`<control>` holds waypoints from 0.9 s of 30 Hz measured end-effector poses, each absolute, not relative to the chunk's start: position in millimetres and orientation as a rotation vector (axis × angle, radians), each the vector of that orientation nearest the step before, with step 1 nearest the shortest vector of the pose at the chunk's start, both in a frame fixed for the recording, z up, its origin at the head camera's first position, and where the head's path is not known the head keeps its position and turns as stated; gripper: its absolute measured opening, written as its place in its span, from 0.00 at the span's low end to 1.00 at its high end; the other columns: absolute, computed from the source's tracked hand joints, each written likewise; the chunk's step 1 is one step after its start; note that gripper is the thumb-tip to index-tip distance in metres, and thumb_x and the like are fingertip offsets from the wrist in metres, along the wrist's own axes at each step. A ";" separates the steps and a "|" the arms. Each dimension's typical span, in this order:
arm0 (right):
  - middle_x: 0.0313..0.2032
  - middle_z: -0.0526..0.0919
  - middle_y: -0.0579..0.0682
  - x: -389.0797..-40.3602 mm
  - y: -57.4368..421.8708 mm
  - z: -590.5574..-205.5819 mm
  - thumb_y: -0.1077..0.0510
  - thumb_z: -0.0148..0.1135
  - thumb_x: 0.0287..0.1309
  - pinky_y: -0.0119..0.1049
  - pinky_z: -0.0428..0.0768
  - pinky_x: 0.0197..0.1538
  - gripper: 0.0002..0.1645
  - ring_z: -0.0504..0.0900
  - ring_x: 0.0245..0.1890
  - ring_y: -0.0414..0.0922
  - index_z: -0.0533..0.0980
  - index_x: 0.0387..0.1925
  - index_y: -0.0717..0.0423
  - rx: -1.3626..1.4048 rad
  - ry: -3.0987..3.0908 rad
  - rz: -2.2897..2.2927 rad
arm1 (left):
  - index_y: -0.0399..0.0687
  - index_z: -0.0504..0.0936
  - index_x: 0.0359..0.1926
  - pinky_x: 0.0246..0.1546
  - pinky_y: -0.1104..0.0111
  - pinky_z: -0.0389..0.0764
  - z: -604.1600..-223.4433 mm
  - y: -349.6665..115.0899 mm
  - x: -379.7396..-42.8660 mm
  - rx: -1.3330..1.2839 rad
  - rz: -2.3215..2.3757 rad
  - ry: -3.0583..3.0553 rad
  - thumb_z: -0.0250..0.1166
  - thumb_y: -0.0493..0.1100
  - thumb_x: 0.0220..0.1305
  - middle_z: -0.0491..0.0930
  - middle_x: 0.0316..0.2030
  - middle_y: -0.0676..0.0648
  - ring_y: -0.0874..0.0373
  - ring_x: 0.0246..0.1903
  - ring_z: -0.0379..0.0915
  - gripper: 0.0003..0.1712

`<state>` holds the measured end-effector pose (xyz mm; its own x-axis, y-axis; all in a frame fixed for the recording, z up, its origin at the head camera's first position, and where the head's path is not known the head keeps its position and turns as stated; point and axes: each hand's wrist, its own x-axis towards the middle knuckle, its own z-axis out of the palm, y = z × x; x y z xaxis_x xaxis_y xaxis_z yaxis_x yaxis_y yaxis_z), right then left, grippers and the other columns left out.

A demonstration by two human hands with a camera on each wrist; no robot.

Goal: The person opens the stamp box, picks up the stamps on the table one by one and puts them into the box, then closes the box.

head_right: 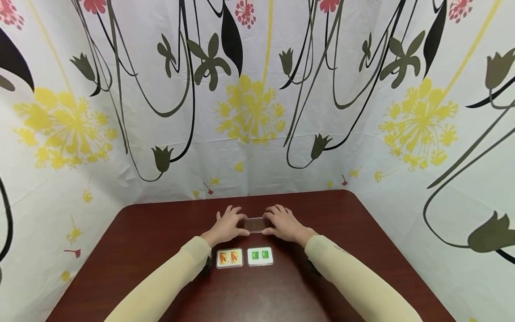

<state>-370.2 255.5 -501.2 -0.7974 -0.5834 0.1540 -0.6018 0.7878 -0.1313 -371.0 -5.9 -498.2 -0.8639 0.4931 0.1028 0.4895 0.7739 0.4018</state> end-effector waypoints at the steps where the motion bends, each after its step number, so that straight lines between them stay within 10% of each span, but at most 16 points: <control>1: 0.66 0.70 0.53 -368.9 255.6 -500.2 0.34 0.62 0.64 0.65 0.63 0.63 0.34 0.63 0.69 0.56 0.76 0.63 0.49 0.962 -2.859 0.267 | 0.52 0.82 0.60 0.62 0.26 0.42 -497.9 -6.5 -370.0 0.825 0.672 2.952 0.71 0.61 0.61 0.60 0.73 0.41 0.32 0.75 0.40 0.31; 27: 0.63 0.73 0.51 -310.1 266.1 -501.8 0.34 0.68 0.59 0.64 0.65 0.61 0.31 0.66 0.66 0.52 0.79 0.57 0.47 1.151 -2.735 0.357 | 0.60 0.85 0.45 0.63 0.28 0.45 -503.4 -13.4 -317.3 0.982 0.662 2.932 0.75 0.67 0.53 0.64 0.71 0.46 0.39 0.75 0.44 0.24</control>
